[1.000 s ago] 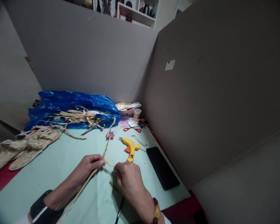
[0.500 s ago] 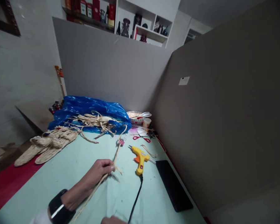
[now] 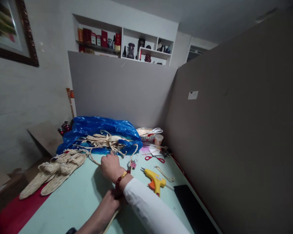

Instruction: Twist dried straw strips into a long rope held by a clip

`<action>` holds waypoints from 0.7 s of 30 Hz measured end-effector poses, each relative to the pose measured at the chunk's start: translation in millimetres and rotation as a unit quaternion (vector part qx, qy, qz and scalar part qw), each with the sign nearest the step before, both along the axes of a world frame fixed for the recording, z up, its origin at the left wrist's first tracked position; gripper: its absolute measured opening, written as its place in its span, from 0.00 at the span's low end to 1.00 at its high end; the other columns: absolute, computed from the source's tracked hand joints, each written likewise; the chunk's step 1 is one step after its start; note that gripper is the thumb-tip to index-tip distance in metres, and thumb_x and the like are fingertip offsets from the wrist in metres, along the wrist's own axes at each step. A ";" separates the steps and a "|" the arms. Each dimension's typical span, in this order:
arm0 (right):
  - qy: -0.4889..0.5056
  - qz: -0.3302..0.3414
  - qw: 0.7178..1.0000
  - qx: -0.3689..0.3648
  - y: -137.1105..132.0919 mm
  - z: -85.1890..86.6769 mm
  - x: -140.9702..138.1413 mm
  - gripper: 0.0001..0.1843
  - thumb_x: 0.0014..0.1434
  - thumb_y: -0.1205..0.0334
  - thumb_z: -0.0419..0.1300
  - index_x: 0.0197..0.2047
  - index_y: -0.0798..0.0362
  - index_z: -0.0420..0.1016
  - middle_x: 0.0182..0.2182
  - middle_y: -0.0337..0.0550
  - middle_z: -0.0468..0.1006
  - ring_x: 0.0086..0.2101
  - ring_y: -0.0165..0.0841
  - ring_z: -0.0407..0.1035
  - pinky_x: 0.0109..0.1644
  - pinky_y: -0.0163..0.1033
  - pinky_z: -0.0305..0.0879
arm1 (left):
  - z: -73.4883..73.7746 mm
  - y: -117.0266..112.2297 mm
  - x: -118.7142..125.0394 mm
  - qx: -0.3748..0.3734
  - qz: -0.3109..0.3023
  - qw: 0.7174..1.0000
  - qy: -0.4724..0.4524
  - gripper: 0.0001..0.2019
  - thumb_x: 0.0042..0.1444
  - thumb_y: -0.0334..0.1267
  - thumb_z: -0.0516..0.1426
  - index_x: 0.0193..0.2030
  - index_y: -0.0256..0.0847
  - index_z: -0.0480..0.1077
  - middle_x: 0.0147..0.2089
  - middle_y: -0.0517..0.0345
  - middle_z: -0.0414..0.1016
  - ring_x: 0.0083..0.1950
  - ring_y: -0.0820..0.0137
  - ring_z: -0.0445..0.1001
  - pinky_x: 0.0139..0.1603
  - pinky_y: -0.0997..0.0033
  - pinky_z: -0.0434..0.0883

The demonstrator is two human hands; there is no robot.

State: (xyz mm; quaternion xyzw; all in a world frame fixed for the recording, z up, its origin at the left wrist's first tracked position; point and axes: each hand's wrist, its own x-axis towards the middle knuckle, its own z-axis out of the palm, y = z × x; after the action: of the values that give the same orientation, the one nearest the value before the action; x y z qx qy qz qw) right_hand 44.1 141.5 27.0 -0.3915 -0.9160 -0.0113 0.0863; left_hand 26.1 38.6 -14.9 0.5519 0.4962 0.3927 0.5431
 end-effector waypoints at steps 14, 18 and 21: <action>0.041 -0.047 0.998 0.007 27.2 -31.9 3.7 0.13 0.53 0.68 0.53 0.38 0.63 0.75 0.35 0.58 0.78 0.35 0.42 0.72 0.34 0.39 0.61 | -23.3 7.7 0.4 -0.013 0.027 0.999 0.012 0.08 0.41 0.39 0.54 0.18 0.37 0.66 0.19 0.64 0.59 0.27 0.73 0.56 0.28 0.72 0.53; 0.078 -0.057 0.995 0.017 30.6 -29.0 -0.4 0.13 0.54 0.66 0.54 0.42 0.60 0.73 0.36 0.54 0.79 0.33 0.38 0.72 0.33 0.37 0.60 | -19.8 7.7 -0.8 -0.007 0.004 1.000 0.001 0.08 0.41 0.41 0.55 0.20 0.37 0.65 0.20 0.65 0.57 0.27 0.73 0.53 0.29 0.72 0.53; 0.099 -0.051 0.993 0.028 30.2 -25.3 -3.7 0.12 0.54 0.68 0.55 0.42 0.57 0.74 0.36 0.51 0.80 0.36 0.36 0.71 0.35 0.35 0.60 | -16.8 8.8 -2.0 0.010 0.001 1.000 0.014 0.09 0.41 0.42 0.54 0.20 0.37 0.65 0.20 0.64 0.58 0.27 0.72 0.53 0.29 0.72 0.54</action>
State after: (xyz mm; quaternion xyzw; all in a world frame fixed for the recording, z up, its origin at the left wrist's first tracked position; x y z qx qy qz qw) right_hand 40.4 171.6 1.7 -0.4343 -0.8812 -0.0028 0.1867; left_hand 24.0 47.4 -31.7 0.5618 0.5006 0.3907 0.5302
